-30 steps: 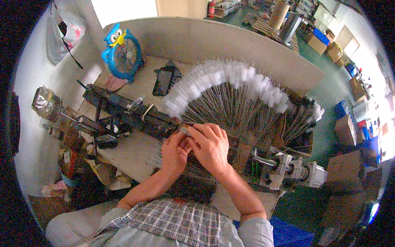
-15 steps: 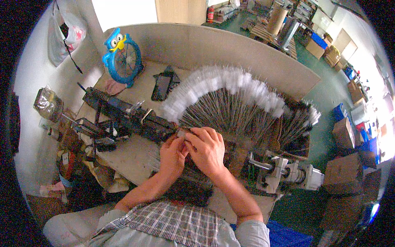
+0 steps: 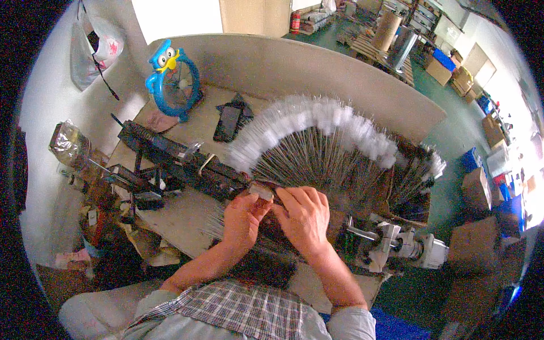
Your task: The recorder is manually assembling and trimming small white industrial brushes using a workbench machine.
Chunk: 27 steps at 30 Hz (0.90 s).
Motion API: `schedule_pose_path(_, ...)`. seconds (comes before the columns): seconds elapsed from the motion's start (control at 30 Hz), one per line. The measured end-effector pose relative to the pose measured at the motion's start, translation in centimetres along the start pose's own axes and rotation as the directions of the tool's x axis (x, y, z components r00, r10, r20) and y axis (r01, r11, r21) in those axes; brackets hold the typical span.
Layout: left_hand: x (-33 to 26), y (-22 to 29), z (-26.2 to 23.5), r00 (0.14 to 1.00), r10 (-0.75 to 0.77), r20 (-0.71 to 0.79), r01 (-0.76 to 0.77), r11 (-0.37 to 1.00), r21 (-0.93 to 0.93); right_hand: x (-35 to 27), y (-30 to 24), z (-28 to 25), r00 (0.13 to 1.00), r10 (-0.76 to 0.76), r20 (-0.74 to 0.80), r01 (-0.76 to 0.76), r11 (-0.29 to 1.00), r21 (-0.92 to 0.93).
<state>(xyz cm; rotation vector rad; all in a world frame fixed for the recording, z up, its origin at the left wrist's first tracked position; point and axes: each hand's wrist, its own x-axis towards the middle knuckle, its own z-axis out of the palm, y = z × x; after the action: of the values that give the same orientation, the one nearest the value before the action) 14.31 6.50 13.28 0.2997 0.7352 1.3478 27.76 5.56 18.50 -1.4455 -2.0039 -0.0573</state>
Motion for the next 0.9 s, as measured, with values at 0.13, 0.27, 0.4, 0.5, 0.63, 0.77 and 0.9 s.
schedule_pose_path(0.13,-0.7,0.6,0.4,0.997,-0.079,0.015,0.08,0.984,-0.162,-1.6,0.5,0.3,0.995,-0.026,0.094,0.03,0.999,-0.042)
schedule_pose_path(0.27,-1.4,1.0,0.8,0.988,-0.149,0.035,0.151,0.988,-0.038,-1.8,-0.5,-0.8,0.998,0.028,0.064,-0.028,1.0,-0.004)
schedule_pose_path(0.4,-2.0,0.6,0.4,0.995,-0.1,0.023,0.098,0.992,0.083,-1.1,-0.8,-2.9,0.993,-0.1,0.058,0.088,0.978,0.187)
schedule_pose_path(0.5,-1.0,-0.4,-2.7,0.983,-0.144,0.113,0.132,0.985,0.112,1.5,-4.5,-8.7,0.95,-0.308,-0.06,0.313,0.924,0.219)
schedule_pose_path(0.63,-2.4,-0.9,-1.0,0.964,-0.182,0.192,0.078,0.889,0.452,3.4,-11.2,-17.3,0.818,-0.493,-0.295,0.49,0.867,-0.09)
schedule_pose_path(0.77,-3.1,3.8,-7.0,0.995,-0.079,0.062,0.033,0.838,0.544,4.7,-12.6,-15.8,0.857,-0.424,-0.293,0.439,0.898,-0.015)
schedule_pose_path(0.9,-3.0,8.4,-13.8,0.942,0.035,-0.333,0.034,0.979,0.2,4.0,-13.0,-16.4,0.87,-0.386,-0.307,0.394,0.918,-0.039)
